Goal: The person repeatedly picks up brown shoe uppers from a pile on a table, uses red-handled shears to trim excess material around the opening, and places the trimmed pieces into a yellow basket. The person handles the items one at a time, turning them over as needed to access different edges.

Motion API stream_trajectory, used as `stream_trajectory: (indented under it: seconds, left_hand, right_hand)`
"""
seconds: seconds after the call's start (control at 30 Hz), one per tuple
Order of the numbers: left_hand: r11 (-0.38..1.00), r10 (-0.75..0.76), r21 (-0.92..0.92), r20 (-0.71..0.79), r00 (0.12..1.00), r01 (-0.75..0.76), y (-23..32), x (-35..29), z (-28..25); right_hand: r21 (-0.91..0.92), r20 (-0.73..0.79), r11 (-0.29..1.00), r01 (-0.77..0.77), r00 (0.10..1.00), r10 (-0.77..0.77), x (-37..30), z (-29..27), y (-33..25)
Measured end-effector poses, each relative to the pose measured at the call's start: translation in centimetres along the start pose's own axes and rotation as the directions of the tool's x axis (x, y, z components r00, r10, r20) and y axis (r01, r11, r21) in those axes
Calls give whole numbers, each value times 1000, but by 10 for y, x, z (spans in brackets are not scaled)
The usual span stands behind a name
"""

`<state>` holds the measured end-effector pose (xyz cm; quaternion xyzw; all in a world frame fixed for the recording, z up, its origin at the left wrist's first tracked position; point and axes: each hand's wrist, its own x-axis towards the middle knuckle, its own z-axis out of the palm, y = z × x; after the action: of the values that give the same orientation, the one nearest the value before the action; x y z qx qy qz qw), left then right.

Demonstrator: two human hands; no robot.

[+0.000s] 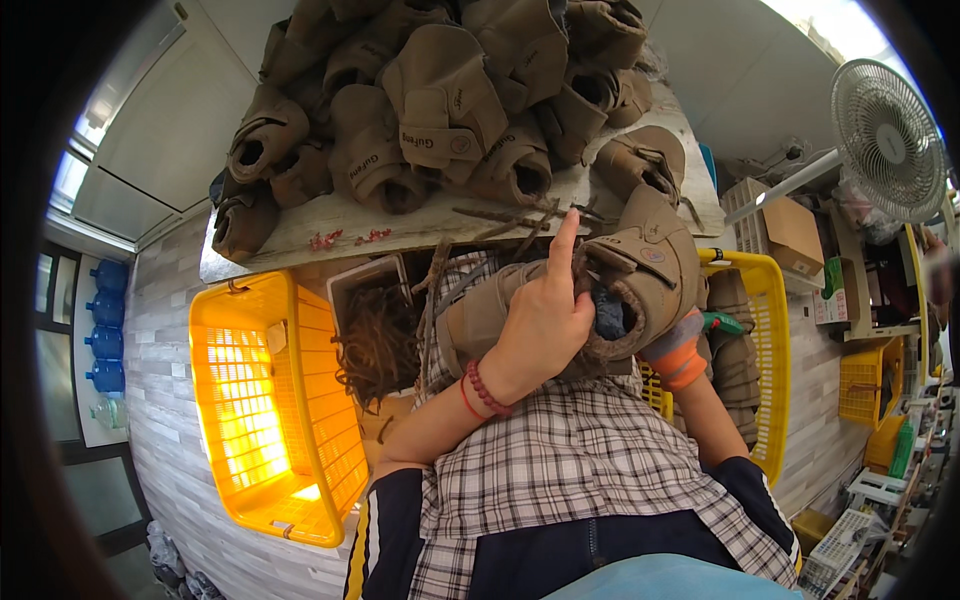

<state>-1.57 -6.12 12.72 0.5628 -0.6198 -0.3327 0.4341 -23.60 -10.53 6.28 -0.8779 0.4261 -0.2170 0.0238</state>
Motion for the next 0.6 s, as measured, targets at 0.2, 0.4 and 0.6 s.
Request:
stream_trajectory:
  seconds: [0.2, 0.4, 0.6]
  left_hand:
    - [998, -56, -23, -9, 998, 56, 1, 0, 0]
    - [1000, -2, 20, 46, 999, 2, 6, 1, -2]
    - [1000, -17, -19, 13, 1000, 17, 5, -2, -1]
  right_hand:
    - [0, -93, 999, 55, 994, -54, 3, -9, -7]
    - [-49, -72, 999, 20, 997, -23, -8, -3, 2]
    - [54, -76, 951, -305, 948, 309, -68, 27, 41]
